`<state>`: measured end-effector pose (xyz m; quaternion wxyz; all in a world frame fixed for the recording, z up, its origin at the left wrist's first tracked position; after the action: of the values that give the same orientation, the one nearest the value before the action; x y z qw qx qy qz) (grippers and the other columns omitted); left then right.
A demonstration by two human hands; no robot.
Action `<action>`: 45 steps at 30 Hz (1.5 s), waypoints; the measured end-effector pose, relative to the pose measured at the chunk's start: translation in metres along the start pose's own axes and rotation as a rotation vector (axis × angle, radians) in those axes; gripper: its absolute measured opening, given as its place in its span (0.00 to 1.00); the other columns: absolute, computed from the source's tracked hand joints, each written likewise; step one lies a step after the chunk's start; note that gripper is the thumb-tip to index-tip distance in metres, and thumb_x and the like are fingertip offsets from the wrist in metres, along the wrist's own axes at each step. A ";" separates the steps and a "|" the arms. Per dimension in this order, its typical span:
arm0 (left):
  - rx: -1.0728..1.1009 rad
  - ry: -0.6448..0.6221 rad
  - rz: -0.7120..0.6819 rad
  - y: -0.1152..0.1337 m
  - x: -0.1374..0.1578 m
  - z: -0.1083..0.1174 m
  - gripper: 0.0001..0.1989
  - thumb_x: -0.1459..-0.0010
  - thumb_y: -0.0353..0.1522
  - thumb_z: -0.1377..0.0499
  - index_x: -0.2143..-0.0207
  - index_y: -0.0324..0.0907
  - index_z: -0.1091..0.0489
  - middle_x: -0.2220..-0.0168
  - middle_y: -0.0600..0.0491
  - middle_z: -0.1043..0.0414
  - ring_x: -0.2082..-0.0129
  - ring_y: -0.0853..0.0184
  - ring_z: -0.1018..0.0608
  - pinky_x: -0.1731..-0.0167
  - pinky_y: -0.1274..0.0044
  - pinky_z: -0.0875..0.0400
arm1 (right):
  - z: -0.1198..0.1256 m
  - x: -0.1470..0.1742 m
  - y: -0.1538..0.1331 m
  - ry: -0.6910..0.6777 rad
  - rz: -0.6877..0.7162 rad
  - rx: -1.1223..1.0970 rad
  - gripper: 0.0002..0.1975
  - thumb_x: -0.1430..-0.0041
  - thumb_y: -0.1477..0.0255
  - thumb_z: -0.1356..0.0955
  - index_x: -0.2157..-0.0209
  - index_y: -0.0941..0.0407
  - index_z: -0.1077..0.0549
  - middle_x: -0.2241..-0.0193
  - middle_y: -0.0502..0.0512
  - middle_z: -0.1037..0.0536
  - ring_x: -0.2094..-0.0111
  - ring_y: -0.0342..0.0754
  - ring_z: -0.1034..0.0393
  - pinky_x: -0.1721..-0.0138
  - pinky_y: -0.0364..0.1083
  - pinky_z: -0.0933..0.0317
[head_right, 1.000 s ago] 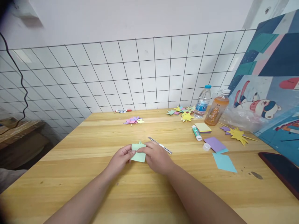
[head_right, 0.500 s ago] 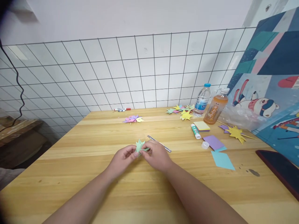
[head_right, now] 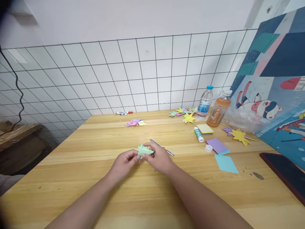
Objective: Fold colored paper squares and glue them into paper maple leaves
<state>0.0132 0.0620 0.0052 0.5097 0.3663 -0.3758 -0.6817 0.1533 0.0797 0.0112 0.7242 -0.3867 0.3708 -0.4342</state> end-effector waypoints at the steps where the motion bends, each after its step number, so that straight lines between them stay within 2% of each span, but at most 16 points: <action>1: 0.001 0.010 -0.007 0.000 0.000 0.001 0.10 0.45 0.36 0.46 0.70 0.41 0.28 0.73 0.54 0.28 0.72 0.68 0.28 0.70 0.79 0.36 | -0.001 -0.001 0.002 -0.014 -0.022 -0.009 0.12 0.49 0.67 0.34 0.61 0.54 0.29 0.73 0.47 0.27 0.77 0.41 0.35 0.75 0.40 0.43; 3: 0.001 0.030 -0.023 0.000 0.000 0.002 0.10 0.45 0.37 0.45 0.69 0.41 0.29 0.73 0.55 0.29 0.72 0.69 0.29 0.69 0.79 0.37 | -0.001 -0.003 0.005 -0.006 -0.050 -0.004 0.08 0.49 0.66 0.34 0.71 0.56 0.28 0.75 0.48 0.27 0.77 0.41 0.35 0.75 0.40 0.44; 5: -0.014 0.034 -0.025 0.000 0.000 0.002 0.11 0.46 0.39 0.44 0.68 0.41 0.29 0.73 0.55 0.31 0.73 0.69 0.31 0.71 0.80 0.38 | 0.001 -0.004 0.006 0.020 -0.057 0.008 0.09 0.49 0.65 0.34 0.74 0.56 0.29 0.76 0.48 0.28 0.77 0.42 0.35 0.75 0.40 0.44; 11: -0.039 0.022 0.013 -0.006 -0.001 -0.001 0.15 0.47 0.43 0.45 0.76 0.40 0.34 0.79 0.59 0.43 0.78 0.72 0.39 0.77 0.81 0.45 | -0.002 -0.004 0.003 0.005 -0.024 0.034 0.08 0.49 0.65 0.34 0.73 0.56 0.28 0.77 0.48 0.27 0.76 0.43 0.36 0.74 0.40 0.44; 17: -0.030 0.054 0.024 -0.006 -0.002 0.001 0.15 0.49 0.43 0.43 0.78 0.40 0.36 0.80 0.60 0.46 0.79 0.73 0.41 0.78 0.81 0.46 | -0.001 -0.004 0.005 0.023 -0.013 0.049 0.09 0.49 0.65 0.33 0.73 0.56 0.28 0.77 0.49 0.28 0.75 0.43 0.35 0.73 0.40 0.44; 20: -0.039 0.047 0.024 -0.002 0.000 0.003 0.16 0.50 0.43 0.43 0.79 0.40 0.36 0.81 0.60 0.44 0.80 0.73 0.40 0.79 0.81 0.46 | -0.003 -0.003 0.002 -0.005 0.018 0.028 0.07 0.49 0.67 0.33 0.74 0.56 0.28 0.78 0.48 0.28 0.76 0.42 0.36 0.74 0.40 0.44; 24: -0.073 -0.026 0.000 0.004 0.001 0.002 0.17 0.49 0.44 0.45 0.78 0.39 0.31 0.81 0.58 0.38 0.78 0.71 0.36 0.77 0.80 0.43 | -0.006 -0.002 -0.002 -0.043 0.068 -0.025 0.06 0.48 0.68 0.34 0.73 0.56 0.29 0.77 0.48 0.28 0.76 0.41 0.36 0.75 0.39 0.44; 29: -0.096 0.029 -0.012 0.003 0.000 0.006 0.17 0.48 0.43 0.45 0.75 0.39 0.27 0.80 0.56 0.34 0.77 0.69 0.33 0.76 0.80 0.41 | -0.004 -0.002 -0.003 -0.036 0.045 -0.034 0.09 0.51 0.66 0.32 0.68 0.56 0.28 0.73 0.49 0.26 0.73 0.43 0.35 0.72 0.40 0.42; 33: -0.112 0.069 -0.026 0.001 -0.001 0.008 0.16 0.48 0.43 0.45 0.75 0.40 0.27 0.79 0.55 0.32 0.77 0.68 0.32 0.76 0.80 0.40 | -0.009 -0.003 0.000 -0.072 0.002 -0.050 0.07 0.51 0.68 0.33 0.76 0.57 0.30 0.78 0.48 0.31 0.75 0.42 0.38 0.73 0.40 0.44; 38: -0.162 0.111 -0.042 0.000 -0.002 0.012 0.15 0.48 0.42 0.44 0.77 0.41 0.27 0.79 0.54 0.31 0.76 0.67 0.32 0.75 0.79 0.40 | -0.007 -0.006 0.006 -0.017 -0.095 -0.165 0.10 0.54 0.68 0.32 0.82 0.57 0.35 0.84 0.44 0.38 0.80 0.39 0.44 0.78 0.39 0.50; 45: -0.160 0.081 -0.031 -0.003 -0.004 0.014 0.14 0.46 0.40 0.47 0.76 0.40 0.28 0.76 0.54 0.29 0.74 0.66 0.29 0.73 0.79 0.39 | 0.006 -0.008 0.010 0.030 -0.126 -0.214 0.09 0.54 0.66 0.31 0.78 0.58 0.30 0.80 0.48 0.31 0.78 0.41 0.39 0.74 0.41 0.45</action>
<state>0.0007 0.0688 0.0097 0.5412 0.3575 -0.2937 -0.7021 0.1590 0.0916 0.0065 0.6445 -0.4776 0.4008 -0.4426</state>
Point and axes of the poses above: each hand's wrist, its own x-axis away from the middle knuckle, its own z-axis out of the back of the hand, y = z × x, the point moved 7 cm from there along -x, towards the middle knuckle
